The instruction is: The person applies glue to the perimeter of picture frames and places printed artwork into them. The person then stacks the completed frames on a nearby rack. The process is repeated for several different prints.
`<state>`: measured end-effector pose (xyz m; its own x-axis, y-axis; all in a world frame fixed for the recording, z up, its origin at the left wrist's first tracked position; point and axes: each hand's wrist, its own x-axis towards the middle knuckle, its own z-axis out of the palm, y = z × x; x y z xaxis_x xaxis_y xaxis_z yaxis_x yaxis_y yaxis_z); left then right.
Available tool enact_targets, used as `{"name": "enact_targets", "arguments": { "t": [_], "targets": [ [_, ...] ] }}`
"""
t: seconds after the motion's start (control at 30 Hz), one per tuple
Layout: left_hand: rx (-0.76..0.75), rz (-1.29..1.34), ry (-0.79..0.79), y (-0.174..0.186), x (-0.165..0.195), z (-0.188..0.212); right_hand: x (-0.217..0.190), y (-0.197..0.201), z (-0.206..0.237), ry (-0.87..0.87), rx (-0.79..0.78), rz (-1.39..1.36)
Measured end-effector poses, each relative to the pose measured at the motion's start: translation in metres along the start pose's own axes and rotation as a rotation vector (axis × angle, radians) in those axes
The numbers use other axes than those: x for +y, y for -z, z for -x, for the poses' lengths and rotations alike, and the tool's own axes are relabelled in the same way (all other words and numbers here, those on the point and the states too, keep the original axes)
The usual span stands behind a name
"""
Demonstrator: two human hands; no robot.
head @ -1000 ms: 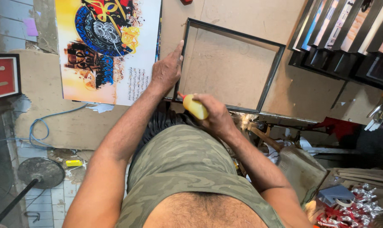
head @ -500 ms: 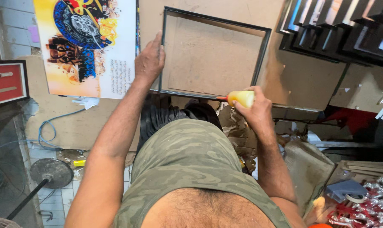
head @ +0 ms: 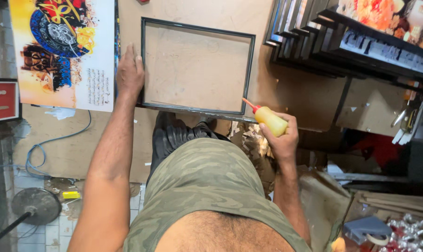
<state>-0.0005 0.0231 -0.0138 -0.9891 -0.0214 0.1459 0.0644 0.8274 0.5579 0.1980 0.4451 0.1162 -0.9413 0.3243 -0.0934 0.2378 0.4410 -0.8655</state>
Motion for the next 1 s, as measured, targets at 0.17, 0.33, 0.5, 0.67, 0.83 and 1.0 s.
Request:
{"name": "enact_targets", "arguments": {
  "t": [0.17,0.33,0.5,0.67,0.83,1.0],
  "targets": [
    [0.097,0.125,0.174,0.024,0.008,0.033,0.073,0.015,-0.009,-0.072,-0.001,-0.851],
    [0.175,0.132,0.362,0.066,-0.005,0.070,0.126,-0.005,-0.052,0.096,0.027,-0.461],
    [0.341,-0.075,0.407,0.116,-0.054,0.093,0.143,-0.027,-0.070,0.295,0.172,-0.152],
    [0.375,-0.202,0.523,0.164,-0.118,0.096,0.133,-0.045,-0.049,0.186,0.282,-0.165],
    [0.416,-0.156,0.515,0.205,-0.197,0.086,0.072,-0.108,0.000,0.096,0.559,0.153],
    [0.232,-0.058,0.469,0.228,-0.261,0.078,-0.044,-0.253,0.048,0.253,0.197,0.186]
  ]
}}
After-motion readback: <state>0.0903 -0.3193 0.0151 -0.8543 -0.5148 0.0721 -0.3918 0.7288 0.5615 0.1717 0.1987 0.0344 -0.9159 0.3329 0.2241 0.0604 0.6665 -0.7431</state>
